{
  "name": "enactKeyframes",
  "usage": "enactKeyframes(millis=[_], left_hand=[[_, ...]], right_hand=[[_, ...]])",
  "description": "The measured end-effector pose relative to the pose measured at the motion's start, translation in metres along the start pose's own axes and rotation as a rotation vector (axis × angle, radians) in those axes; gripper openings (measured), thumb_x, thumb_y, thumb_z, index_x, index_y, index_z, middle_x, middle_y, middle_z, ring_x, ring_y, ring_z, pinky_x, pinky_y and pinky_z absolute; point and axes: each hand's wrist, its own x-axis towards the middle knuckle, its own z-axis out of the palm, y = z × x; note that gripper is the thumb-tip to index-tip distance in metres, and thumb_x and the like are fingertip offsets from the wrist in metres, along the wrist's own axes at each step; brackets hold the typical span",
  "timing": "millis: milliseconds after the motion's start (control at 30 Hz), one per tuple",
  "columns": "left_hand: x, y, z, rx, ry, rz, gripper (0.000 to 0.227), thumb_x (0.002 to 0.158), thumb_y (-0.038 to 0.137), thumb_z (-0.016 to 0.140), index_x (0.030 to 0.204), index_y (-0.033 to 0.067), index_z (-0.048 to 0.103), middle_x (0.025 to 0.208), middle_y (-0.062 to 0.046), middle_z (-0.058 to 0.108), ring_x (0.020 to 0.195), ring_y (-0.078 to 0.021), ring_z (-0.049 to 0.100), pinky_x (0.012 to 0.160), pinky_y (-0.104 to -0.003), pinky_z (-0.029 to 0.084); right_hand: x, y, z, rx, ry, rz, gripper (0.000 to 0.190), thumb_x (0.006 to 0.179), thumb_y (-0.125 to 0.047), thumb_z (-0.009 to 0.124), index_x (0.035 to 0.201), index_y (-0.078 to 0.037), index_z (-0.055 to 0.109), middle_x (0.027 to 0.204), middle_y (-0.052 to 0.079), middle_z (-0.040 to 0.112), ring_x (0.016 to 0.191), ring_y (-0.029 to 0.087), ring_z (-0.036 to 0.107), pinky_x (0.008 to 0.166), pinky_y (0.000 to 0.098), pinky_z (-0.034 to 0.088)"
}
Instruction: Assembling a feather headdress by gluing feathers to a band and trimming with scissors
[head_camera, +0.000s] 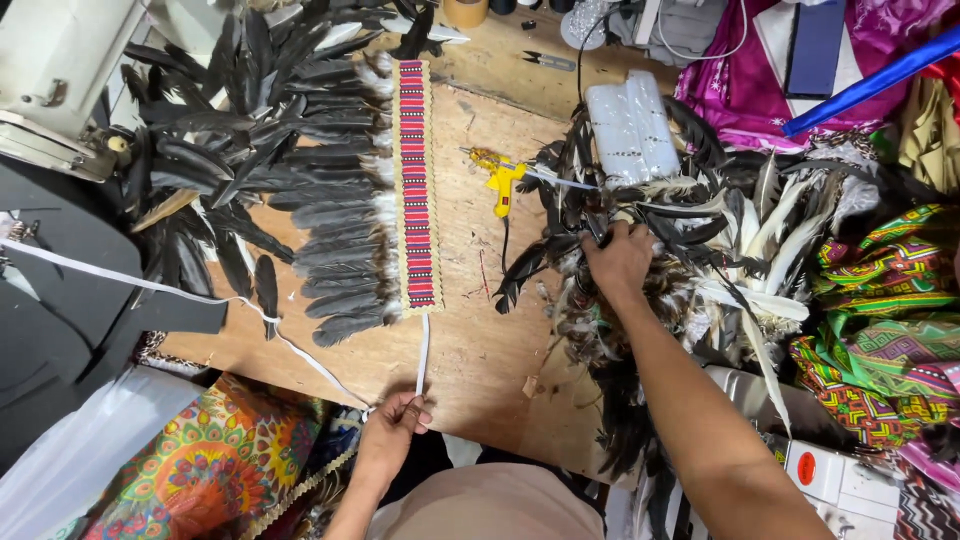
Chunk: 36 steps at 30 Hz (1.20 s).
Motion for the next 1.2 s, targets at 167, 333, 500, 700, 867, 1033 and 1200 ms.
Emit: enactKeyframes(millis=[167,333,500,700,867,1033,1200], left_hand=[[-0.015,0.027,0.005,0.038,0.009,-0.037,0.019,0.11,0.011,0.067,0.116,0.0034,0.084,0.104,-0.01,0.089,0.087,-0.018,0.076,0.088,-0.031,0.065],[-0.008,0.026,0.005,0.05,0.041,-0.034,0.019,0.109,0.013,0.069,0.119,0.0039,0.083,0.099,-0.01,0.089,0.082,-0.0188,0.075,0.088,-0.032,0.064],[0.002,0.022,0.003,-0.041,0.026,-0.036,0.02,0.111,0.008,0.066,0.12,0.0015,0.082,0.104,-0.014,0.089,0.087,-0.0205,0.074,0.086,-0.034,0.061],[0.011,0.028,-0.003,0.033,0.022,-0.057,0.022,0.112,0.009,0.064,0.126,0.0016,0.081,0.099,-0.015,0.086,0.085,-0.0228,0.071,0.089,-0.035,0.06],[0.027,0.015,0.001,0.014,0.04,-0.05,0.024,0.113,0.006,0.062,0.127,0.0001,0.081,0.096,-0.014,0.084,0.083,-0.0226,0.071,0.089,-0.033,0.061],[0.046,-0.025,0.009,0.111,0.058,0.068,0.024,0.107,0.023,0.071,0.121,0.0103,0.085,0.088,-0.012,0.086,0.075,-0.0184,0.081,0.074,-0.027,0.059],[0.037,-0.022,0.027,-0.031,0.001,-0.012,0.039,0.106,0.025,0.072,0.137,0.0013,0.075,0.097,-0.018,0.085,0.085,-0.0212,0.081,0.081,-0.032,0.064]], right_hand=[[0.025,0.0,0.001,0.026,-0.009,0.068,0.064,0.101,-0.051,0.079,0.138,0.001,0.073,0.148,0.018,0.051,0.141,0.039,0.039,0.125,0.0505,0.033],[-0.001,0.005,-0.068,0.466,0.11,0.176,0.029,0.099,-0.043,0.083,0.095,-0.021,0.064,0.145,0.011,0.052,0.149,0.036,0.04,0.134,0.0601,0.023],[0.027,0.102,-0.077,1.087,0.328,-0.039,0.007,0.099,-0.021,0.082,0.103,-0.017,0.079,0.104,-0.003,0.075,0.098,0.01,0.065,0.097,0.0254,0.047],[-0.008,0.088,-0.158,1.793,0.111,-0.023,0.029,0.1,-0.047,0.07,0.116,-0.024,0.075,0.108,-0.004,0.076,0.096,0.015,0.069,0.087,0.0397,0.052],[-0.033,0.09,-0.113,2.029,-0.325,0.035,0.044,0.106,-0.044,0.065,0.145,-0.023,0.068,0.109,0.013,0.071,0.112,0.034,0.068,0.117,0.0572,0.053],[-0.082,0.043,-0.095,2.183,-0.38,0.169,0.031,0.104,-0.022,0.071,0.13,-0.005,0.075,0.123,0.021,0.076,0.115,0.037,0.071,0.11,0.0531,0.057],[-0.103,0.001,-0.091,2.083,-0.805,-0.176,0.062,0.103,-0.034,0.067,0.164,-0.029,0.057,0.162,0.025,0.06,0.152,0.049,0.054,0.11,0.0732,0.053]])
